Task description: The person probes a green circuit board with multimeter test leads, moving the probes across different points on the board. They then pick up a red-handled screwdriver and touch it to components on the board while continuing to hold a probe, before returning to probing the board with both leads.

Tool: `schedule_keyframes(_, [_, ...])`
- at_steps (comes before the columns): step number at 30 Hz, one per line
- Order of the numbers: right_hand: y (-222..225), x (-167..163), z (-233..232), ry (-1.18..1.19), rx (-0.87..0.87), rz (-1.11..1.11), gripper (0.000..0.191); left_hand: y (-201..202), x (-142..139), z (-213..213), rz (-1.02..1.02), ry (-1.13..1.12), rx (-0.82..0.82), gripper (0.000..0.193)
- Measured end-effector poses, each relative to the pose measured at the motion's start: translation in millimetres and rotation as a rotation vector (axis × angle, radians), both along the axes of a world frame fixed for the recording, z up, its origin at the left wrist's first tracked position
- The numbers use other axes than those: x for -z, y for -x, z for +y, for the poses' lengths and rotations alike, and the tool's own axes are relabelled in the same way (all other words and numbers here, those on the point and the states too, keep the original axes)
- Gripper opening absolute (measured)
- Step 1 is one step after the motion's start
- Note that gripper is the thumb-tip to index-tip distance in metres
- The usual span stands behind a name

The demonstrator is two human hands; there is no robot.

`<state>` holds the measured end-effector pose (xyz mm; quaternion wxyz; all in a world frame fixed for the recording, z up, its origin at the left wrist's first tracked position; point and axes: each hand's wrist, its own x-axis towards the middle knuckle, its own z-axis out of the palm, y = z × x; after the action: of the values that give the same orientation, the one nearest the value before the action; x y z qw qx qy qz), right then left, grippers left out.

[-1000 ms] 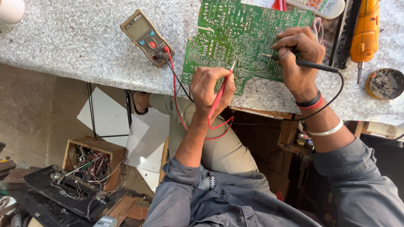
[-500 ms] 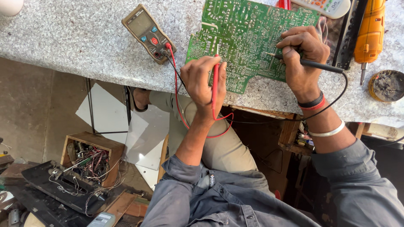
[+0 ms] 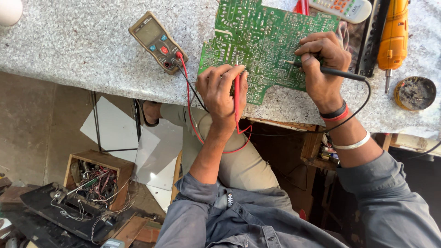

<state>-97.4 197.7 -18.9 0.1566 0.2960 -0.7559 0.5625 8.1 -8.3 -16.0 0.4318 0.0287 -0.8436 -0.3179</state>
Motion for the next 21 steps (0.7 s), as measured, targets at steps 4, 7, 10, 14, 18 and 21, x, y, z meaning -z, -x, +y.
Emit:
schedule_keyframes(4, [-0.5, -1.2, -0.4, 0.018, -0.01, -0.01, 0.014, -3.3, -2.2, 0.1, 0.017, -0.051, 0.036, 0.023])
schedule_keyframes(7, [-0.9, -1.3, 0.4, 0.02, -0.012, -0.028, 0.014, -4.0, -2.7, 0.2, 0.019, -0.049, 0.059, 0.022])
schedule_keyframes(10, [-0.1, -0.6, 0.1, 0.019, -0.008, -0.006, 0.014, -4.3, -1.9, -0.7, 0.02, -0.061, 0.061, 0.022])
schedule_keyframes(14, [0.0, 0.4, 0.6, 0.062, 0.012, 0.001, 0.014, -5.1, 1.1, -1.7, 0.127, -0.073, -0.021, 0.023])
schedule_keyframes(18, [-2.2, 1.2, 1.2, 0.104, 0.035, -0.029, 0.014, -7.8, 4.4, -5.4, 0.141, -0.128, -0.042, 0.026])
schedule_keyframes(21, [-0.8, 1.4, 1.1, 0.097, 0.039, -0.015, 0.014, -6.4, 6.3, -5.3, 0.152, -0.103, -0.04, 0.028])
